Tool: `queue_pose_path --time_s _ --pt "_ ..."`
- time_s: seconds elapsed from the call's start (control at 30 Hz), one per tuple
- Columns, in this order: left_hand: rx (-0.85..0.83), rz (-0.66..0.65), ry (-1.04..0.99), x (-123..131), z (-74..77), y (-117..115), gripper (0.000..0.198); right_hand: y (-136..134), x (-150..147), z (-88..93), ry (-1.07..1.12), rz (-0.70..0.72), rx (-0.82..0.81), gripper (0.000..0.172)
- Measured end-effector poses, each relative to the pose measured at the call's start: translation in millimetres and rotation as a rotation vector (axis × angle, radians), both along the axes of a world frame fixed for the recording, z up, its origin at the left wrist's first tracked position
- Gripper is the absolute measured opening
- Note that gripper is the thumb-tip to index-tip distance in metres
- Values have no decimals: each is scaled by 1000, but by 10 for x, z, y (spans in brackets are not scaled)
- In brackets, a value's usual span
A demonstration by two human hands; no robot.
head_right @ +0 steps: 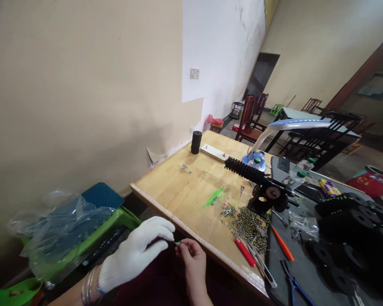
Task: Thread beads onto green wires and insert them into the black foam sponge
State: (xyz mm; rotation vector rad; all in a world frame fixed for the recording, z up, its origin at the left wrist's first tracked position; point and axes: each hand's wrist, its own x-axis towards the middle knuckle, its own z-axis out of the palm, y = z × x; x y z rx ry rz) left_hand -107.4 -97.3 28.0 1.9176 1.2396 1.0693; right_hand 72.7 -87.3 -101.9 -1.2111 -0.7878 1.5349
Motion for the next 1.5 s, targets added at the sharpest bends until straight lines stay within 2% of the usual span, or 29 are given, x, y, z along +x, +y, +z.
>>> queue_pose_path --time_s 0.13,0.23,0.3,0.43,0.63,0.77,0.87,0.93,1.0,1.13,1.33,1.5 --pt "130 -32 193 217 -50 50 31 -53 219 155 -391 -61 395 21" --pt "172 -31 273 376 -87 154 37 -71 322 263 -495 -121 512 19" --pt "200 -61 300 474 -91 228 27 -83 367 338 -532 -147 541 18" --pt "294 -139 349 635 -78 336 11 -91 432 435 -504 -177 521 19" --pt "442 -191 486 770 -87 438 14 -36 477 426 -256 -215 312 35" --pt "443 -240 467 802 -62 508 19 -11 532 441 -178 -185 211 41" --pt "331 -232 334 799 -25 540 17 56 683 507 -278 -146 240 45" --pt "178 -203 216 794 -5 555 16 162 848 571 -519 -160 304 41" --pt "-22 -180 98 798 3 574 17 316 1025 634 -853 -165 380 29" --pt "-348 -174 -108 842 -18 645 21 644 1205 712 -1302 -56 521 15" --pt "-449 -157 -216 870 -109 740 20 877 1058 703 -1589 126 467 13" --pt "-480 -176 -263 868 -145 764 20 948 1024 701 -1634 164 434 17"
